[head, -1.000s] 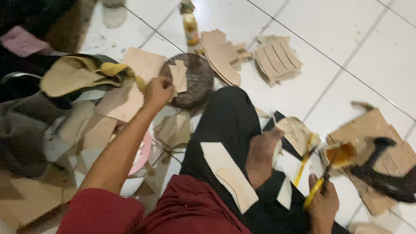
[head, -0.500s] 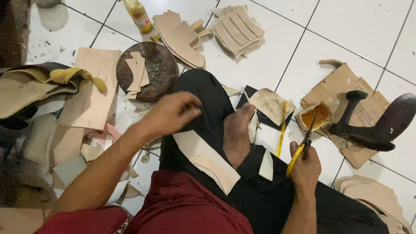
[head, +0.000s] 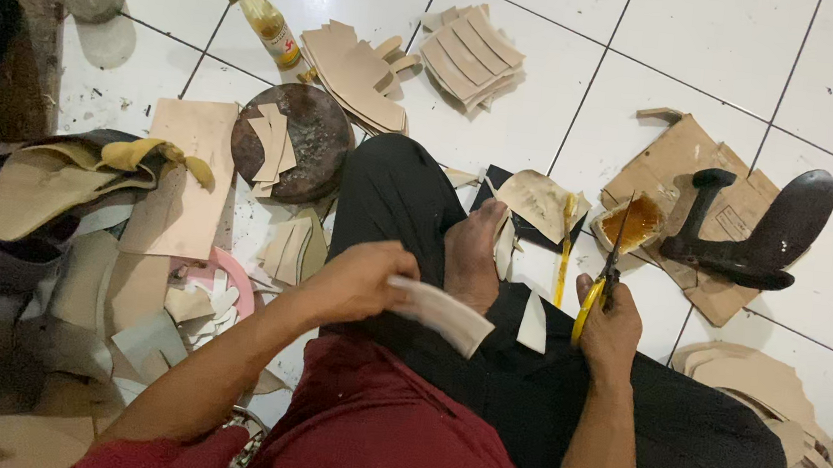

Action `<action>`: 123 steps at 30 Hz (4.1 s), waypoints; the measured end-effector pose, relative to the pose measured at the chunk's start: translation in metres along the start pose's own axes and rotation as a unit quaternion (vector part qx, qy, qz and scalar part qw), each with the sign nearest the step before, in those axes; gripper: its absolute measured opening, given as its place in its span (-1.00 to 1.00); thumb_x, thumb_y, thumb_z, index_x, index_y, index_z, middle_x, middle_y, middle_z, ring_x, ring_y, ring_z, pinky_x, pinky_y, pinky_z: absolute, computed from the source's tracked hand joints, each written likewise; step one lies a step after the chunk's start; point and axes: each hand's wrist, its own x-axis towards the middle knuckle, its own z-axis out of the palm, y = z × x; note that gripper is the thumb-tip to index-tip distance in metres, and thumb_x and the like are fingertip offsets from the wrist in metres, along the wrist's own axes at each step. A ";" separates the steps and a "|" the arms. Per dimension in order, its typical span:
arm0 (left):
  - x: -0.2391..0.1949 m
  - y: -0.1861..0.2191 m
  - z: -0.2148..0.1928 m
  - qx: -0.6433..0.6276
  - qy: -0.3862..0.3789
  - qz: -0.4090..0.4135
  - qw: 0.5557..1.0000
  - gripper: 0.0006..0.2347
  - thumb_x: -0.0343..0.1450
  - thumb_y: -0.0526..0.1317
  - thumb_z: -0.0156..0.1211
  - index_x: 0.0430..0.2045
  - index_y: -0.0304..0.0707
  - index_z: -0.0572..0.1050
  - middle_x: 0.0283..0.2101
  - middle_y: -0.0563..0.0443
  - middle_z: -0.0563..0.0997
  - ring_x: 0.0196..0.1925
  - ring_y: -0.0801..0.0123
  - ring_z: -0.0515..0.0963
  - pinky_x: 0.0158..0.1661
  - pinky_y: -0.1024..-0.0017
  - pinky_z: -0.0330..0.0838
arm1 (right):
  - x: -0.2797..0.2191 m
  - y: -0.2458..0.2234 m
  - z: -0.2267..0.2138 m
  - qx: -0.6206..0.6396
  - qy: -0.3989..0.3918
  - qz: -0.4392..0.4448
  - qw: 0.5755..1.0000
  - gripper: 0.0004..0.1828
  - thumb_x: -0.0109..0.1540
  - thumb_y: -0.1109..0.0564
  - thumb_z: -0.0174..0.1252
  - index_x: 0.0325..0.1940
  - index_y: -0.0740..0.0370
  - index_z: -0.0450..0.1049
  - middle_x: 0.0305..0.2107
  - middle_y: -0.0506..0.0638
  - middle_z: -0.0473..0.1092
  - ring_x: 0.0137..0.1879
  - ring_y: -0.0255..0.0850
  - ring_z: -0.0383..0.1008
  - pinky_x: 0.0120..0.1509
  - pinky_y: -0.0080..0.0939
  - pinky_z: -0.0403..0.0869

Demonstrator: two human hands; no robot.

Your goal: The person sits on the floor and uses yellow-handled scissors to cut a stack of beige material into smaller, uniform pieces. They trim the edges of the material and separate the cut pieces, placing them on the floor.

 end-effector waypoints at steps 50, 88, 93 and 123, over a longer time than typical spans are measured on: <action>0.029 -0.033 0.031 -0.577 0.252 -0.018 0.776 -0.59 0.26 -0.35 0.19 0.01 -0.34 0.32 -0.20 -0.08 0.47 -0.22 0.36 0.46 -0.24 0.47 0.45 | 0.002 -0.008 -0.005 -0.040 0.015 -0.001 0.999 -0.48 0.17 -0.30 0.21 -0.34 0.23 0.35 -0.62 0.11 0.26 -0.41 -0.01 0.29 -0.26 -0.12 0.23; 0.043 -0.063 0.047 -0.646 0.209 -0.015 0.734 -0.61 0.19 -0.41 0.19 -0.11 -0.36 0.28 -0.20 -0.25 0.56 -0.23 0.26 0.54 -0.18 0.41 0.41 | 0.132 0.204 -0.177 -0.333 0.125 0.127 0.926 -0.36 0.31 -0.20 -0.13 -0.14 0.51 0.48 -0.29 0.56 0.38 -0.08 0.41 0.36 -0.17 0.22 0.30; 0.039 -0.056 0.039 -0.660 0.217 -0.058 0.717 -0.65 0.23 -0.47 0.13 -0.14 -0.31 0.26 -0.19 -0.25 0.54 -0.20 0.28 0.52 -0.17 0.44 0.40 | 0.141 0.197 -0.164 -0.349 0.069 0.165 0.920 -0.30 0.19 -0.35 -0.07 -0.31 0.42 0.51 -0.32 0.42 0.43 -0.13 0.30 0.41 -0.14 0.14 0.34; 0.041 -0.053 0.040 -0.626 0.224 -0.061 0.744 -0.59 0.21 -0.46 0.20 -0.08 -0.24 0.28 -0.23 -0.11 0.52 -0.24 0.33 0.54 -0.21 0.45 0.49 | 0.045 0.070 -0.092 -0.177 -0.029 0.011 0.984 -0.63 0.20 -0.13 0.04 -0.15 0.17 0.50 -0.47 0.20 0.46 -0.18 0.16 0.47 -0.04 0.11 0.39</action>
